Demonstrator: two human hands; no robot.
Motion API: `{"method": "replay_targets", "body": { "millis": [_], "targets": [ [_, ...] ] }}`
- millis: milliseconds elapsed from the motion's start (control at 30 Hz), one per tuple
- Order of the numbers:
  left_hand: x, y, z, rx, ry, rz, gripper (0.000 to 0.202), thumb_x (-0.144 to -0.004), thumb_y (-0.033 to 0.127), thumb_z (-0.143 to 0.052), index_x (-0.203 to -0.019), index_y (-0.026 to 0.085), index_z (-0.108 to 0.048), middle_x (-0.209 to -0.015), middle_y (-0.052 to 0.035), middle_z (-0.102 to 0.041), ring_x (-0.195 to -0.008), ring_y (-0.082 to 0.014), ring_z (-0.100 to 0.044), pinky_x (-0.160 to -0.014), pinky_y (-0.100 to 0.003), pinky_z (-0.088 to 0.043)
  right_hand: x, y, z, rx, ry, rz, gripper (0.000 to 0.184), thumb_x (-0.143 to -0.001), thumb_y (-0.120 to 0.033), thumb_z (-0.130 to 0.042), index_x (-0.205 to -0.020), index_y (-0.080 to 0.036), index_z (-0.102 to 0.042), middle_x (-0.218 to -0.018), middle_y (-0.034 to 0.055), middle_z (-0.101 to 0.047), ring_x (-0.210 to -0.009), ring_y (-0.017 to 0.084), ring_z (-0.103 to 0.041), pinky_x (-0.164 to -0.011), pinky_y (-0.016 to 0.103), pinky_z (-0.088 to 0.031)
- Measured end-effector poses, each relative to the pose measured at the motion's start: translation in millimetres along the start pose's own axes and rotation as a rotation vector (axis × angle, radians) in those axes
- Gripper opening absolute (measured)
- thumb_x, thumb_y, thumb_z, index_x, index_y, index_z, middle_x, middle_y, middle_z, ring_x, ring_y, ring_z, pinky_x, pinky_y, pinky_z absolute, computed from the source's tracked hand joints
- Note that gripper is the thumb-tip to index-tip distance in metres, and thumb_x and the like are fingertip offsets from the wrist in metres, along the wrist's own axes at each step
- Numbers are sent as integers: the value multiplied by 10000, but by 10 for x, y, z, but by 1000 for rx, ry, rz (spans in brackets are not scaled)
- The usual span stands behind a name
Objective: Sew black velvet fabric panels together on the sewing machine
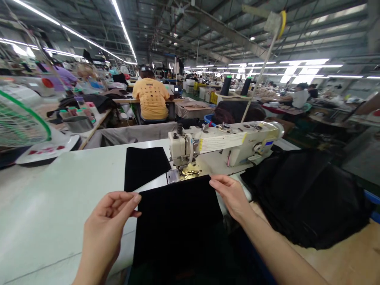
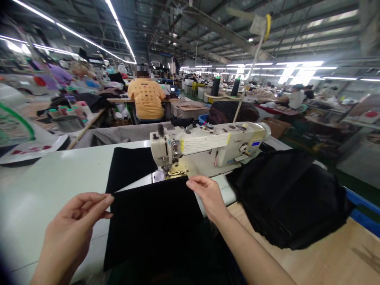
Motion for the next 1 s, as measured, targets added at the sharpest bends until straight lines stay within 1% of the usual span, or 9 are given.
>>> {"method": "replay_targets", "body": {
  "millis": [167,367,467,567,667,733,800,900,1000],
  "targets": [
    [24,-26,19,14,-10,4,394,-555,428,-898,-729,194,-634,-772,12,-668,-635,-129,-592,-507,-197,-567,23,-13,-25,-4,-6,-3,321,-589,-410,-901,-756,-187,-740,-714,-5,-698,-690,139,-596,-690,269,-481],
    [70,-47,36,-48,-59,-47,353,-640,437,-840,-759,211,-596,-870,16,-673,-634,-111,-572,-568,-209,-525,61,-48,-75,32,-31,103,272,-668,-354,-827,-752,-205,-616,-754,-18,-627,-748,142,-561,-724,262,-460],
    [45,163,100,-135,-48,-157,286,-698,416,-784,-805,234,-590,-898,6,-686,-830,-178,-631,-732,-271,-538,194,-83,-183,113,-140,168,223,-718,-273,-733,-835,-225,-549,-814,-25,-594,-782,144,-556,-745,271,-457],
    [-102,585,82,-348,-4,-399,194,-747,389,-707,-814,253,-586,-882,5,-677,-866,-217,-631,-833,-350,-518,451,-95,-370,279,-355,219,195,-732,-152,-609,-871,-236,-501,-824,-33,-549,-777,143,-542,-753,286,-457],
    [-374,809,-239,-645,-207,-643,81,-778,327,-621,-793,250,-602,-799,-1,-642,-779,-215,-603,-771,-342,-490,708,-19,-506,457,-517,257,218,-738,-99,-563,-890,-239,-495,-848,-23,-553,-806,154,-544,-766,298,-463],
    [-581,633,-547,-773,-459,-624,9,-762,238,-586,-768,243,-583,-750,-4,-627,-718,-207,-583,-691,-321,-456,800,102,-524,540,-566,289,165,-785,-105,-555,-872,-237,-508,-837,-16,-567,-795,158,-552,-746,296,-468],
    [-741,289,-818,-807,-614,-549,78,-732,165,-581,-732,238,-555,-708,-1,-616,-671,-197,-565,-641,-307,-424,811,253,-482,605,-580,349,124,-843,-108,-533,-833,-231,-528,-821,-5,-583,-783,162,-571,-732,295,-478],
    [-830,-259,-1099,-784,-667,-500,145,-716,132,-589,-666,235,-500,-655,7,-589,-625,-180,-546,-608,-293,-405,735,445,-348,733,-590,502,169,-874,-64,-516,-858,-225,-567,-861,25,-628,-829,179,-615,-759,305,-507],
    [-803,-608,-1190,-738,-635,-472,166,-720,144,-587,-653,235,-466,-667,5,-570,-650,-178,-537,-630,-295,-419,681,519,-222,954,-672,730,230,-873,-21,-501,-964,-215,-585,-916,58,-661,-856,203,-629,-766,325,-525]
  ]
}}
Point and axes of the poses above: each hand's wrist, its own x-axis away from the middle knuckle, its own z-axis out of the back of the hand, y = z × x, the point moved 4 cm from there along -x, towards the middle knuckle
